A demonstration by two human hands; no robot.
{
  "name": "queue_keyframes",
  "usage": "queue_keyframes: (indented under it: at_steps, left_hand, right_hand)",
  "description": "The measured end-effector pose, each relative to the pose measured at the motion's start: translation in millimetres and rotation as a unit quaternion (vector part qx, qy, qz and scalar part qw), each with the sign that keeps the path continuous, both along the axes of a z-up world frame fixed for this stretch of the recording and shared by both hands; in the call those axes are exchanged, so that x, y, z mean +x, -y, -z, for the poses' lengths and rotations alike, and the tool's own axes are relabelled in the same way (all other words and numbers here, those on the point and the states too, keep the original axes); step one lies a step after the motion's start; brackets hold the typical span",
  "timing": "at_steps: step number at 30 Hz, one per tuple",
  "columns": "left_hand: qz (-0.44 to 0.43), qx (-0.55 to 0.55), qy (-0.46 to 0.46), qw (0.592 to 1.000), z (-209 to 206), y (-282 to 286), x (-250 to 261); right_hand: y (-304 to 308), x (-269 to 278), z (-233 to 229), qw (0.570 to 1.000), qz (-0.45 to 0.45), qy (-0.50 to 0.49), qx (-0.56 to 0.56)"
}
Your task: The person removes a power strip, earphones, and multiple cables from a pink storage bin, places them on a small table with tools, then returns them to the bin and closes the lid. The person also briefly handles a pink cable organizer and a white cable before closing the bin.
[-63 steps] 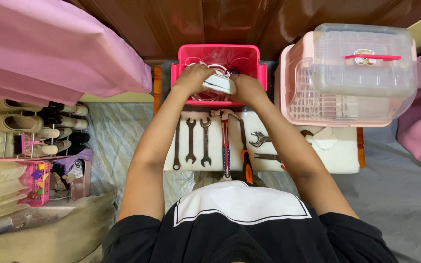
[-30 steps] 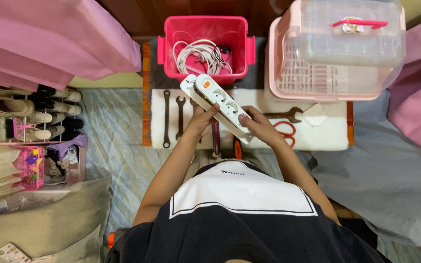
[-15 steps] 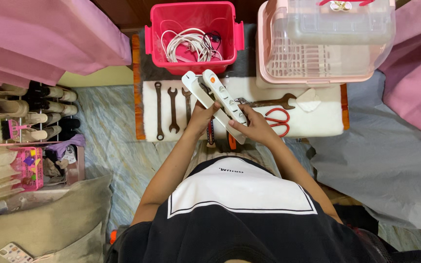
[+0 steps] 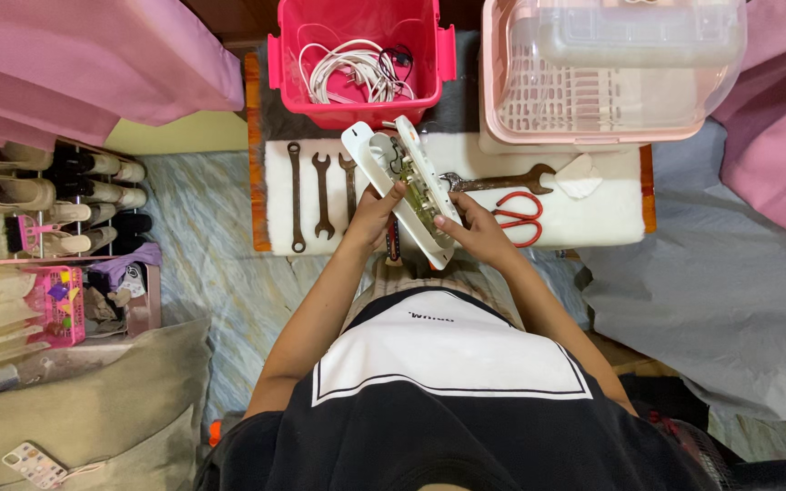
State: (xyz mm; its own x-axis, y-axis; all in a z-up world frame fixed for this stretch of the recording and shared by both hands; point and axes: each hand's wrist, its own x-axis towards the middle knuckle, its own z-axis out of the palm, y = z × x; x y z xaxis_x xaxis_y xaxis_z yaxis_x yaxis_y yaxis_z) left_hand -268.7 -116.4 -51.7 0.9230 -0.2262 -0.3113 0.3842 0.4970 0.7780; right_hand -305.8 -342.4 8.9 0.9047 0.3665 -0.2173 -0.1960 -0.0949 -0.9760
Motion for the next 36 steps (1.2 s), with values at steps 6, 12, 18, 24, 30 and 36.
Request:
queue_keyframes:
  at_steps: [6, 12, 18, 24, 30, 36]
  left_hand:
    - [0.004, -0.033, -0.007, 0.999, 7.3, -8.2, 0.5]
    - [0.008, -0.028, -0.032, 0.999, 2.7, -8.2, -0.9]
    - [0.01, -0.128, -0.017, 0.992, 4.6, -2.0, -3.7]
    - [0.008, -0.171, -0.093, 0.981, 21.6, 9.5, -10.6]
    - [0.029, -0.142, -0.157, 0.977, 36.3, 22.3, -25.6]
    - [0.011, -0.195, -0.175, 0.965, 36.8, 22.9, -31.1]
  right_hand:
    - [5.8, -0.5, 12.1, 0.999, 0.01, -0.025, 0.028]
    - [13.1, -3.1, 23.2, 0.998, 0.014, -0.018, 0.056]
    - [15.0, -5.8, 32.5, 0.999, 0.036, -0.011, 0.007]
    - [20.8, -9.2, 48.0, 0.998, 0.057, -0.012, 0.027]
    - [22.7, -18.1, 51.9, 0.995, 0.033, 0.024, -0.086]
    - [22.5, -22.2, 39.8, 0.979, -0.013, 0.085, -0.182]
